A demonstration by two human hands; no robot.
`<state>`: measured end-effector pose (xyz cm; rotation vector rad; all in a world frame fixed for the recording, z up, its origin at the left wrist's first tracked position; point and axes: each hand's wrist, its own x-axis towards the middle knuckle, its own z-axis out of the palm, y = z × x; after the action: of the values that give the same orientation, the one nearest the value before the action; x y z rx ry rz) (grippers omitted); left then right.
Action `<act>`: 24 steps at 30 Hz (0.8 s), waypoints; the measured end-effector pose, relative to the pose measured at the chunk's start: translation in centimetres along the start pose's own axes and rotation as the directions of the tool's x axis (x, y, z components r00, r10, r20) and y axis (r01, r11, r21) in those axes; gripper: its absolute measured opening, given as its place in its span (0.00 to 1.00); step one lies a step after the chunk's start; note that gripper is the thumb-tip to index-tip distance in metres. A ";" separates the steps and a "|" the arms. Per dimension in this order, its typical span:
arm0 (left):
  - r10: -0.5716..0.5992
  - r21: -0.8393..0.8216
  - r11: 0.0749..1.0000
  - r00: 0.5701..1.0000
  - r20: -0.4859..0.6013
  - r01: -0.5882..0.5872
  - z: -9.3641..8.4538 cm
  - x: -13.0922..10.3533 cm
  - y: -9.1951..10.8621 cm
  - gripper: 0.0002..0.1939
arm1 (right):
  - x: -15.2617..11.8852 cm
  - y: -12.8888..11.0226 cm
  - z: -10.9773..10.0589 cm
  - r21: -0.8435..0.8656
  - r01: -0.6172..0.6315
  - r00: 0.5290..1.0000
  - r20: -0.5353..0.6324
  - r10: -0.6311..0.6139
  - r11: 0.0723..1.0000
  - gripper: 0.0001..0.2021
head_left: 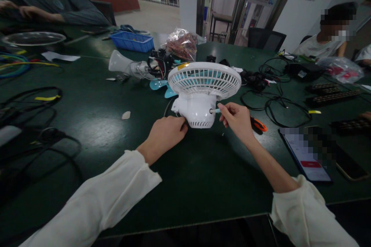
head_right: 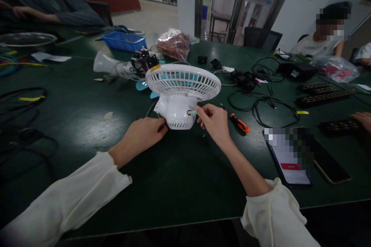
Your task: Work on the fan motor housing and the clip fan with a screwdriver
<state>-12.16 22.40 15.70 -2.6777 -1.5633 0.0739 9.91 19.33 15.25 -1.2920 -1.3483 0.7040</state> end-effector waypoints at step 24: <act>-0.013 -0.019 1.000 1.000 0.019 0.014 -0.3 0.0 -0.1 0.18 | -0.4 -0.1 -0.9 0.107 0.060 0.992 0.107 -0.071 0.992 0.09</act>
<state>-12.25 22.44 15.95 -2.6882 -1.5953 0.0841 10.70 18.71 15.46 -1.1348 -1.4182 0.7995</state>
